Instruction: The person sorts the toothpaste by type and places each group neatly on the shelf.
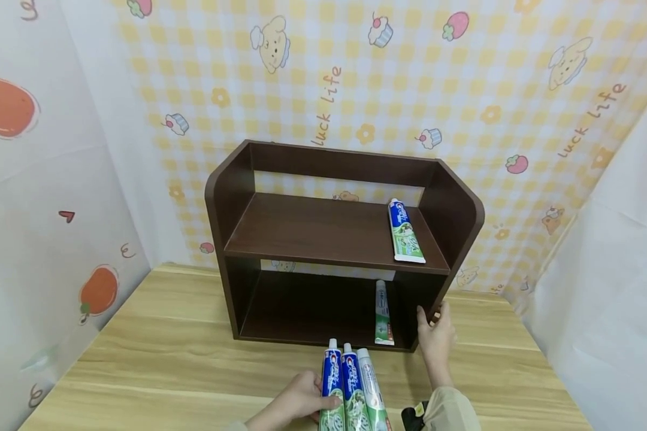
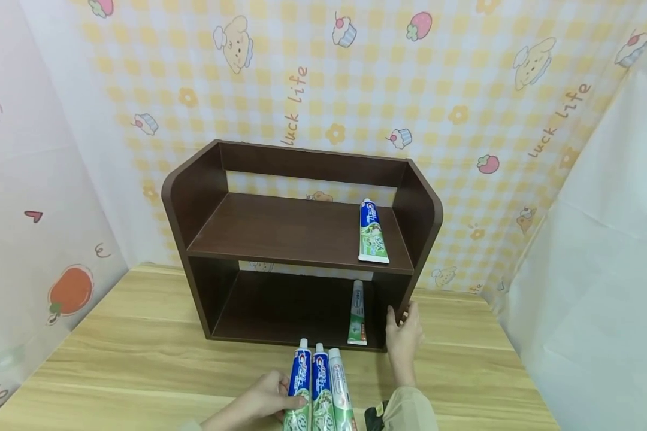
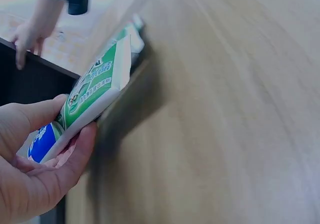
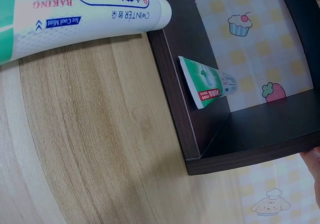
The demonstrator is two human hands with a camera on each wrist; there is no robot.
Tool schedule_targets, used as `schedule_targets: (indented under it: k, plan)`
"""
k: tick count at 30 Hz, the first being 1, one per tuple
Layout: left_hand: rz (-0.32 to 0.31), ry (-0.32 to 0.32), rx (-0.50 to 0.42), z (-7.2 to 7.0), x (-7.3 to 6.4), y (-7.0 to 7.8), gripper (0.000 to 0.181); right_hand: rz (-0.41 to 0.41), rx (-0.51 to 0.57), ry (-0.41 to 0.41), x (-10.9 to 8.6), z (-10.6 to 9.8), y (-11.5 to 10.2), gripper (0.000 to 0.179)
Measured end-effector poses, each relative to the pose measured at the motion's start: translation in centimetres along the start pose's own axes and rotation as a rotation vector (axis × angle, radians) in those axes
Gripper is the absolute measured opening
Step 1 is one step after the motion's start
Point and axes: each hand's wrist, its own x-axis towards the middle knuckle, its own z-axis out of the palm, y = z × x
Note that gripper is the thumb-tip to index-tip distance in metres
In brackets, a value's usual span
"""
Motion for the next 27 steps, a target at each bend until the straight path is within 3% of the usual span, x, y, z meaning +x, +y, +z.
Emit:
schedule_targets:
  k: [4,11,20,27]
  plan:
    - [0.017,-0.024,-0.024,-0.7,-0.5,1.1,0.022,-0.003,0.01,0.009,-0.2,0.1,0.1,0.02]
    - [0.051,-0.036,0.078,-1.8,-1.5,3.7,0.024,0.014,0.018,0.009,-0.3,0.0,0.3,0.02]
    - [0.07,-0.085,0.054,-2.8,-2.9,7.2,0.03,0.022,0.009,-0.002,-0.1,-0.1,0.2,0.02]
    - [0.125,-0.044,0.156,-4.3,-3.7,9.5,0.043,-0.01,0.011,0.018,0.0,0.1,0.0,0.021]
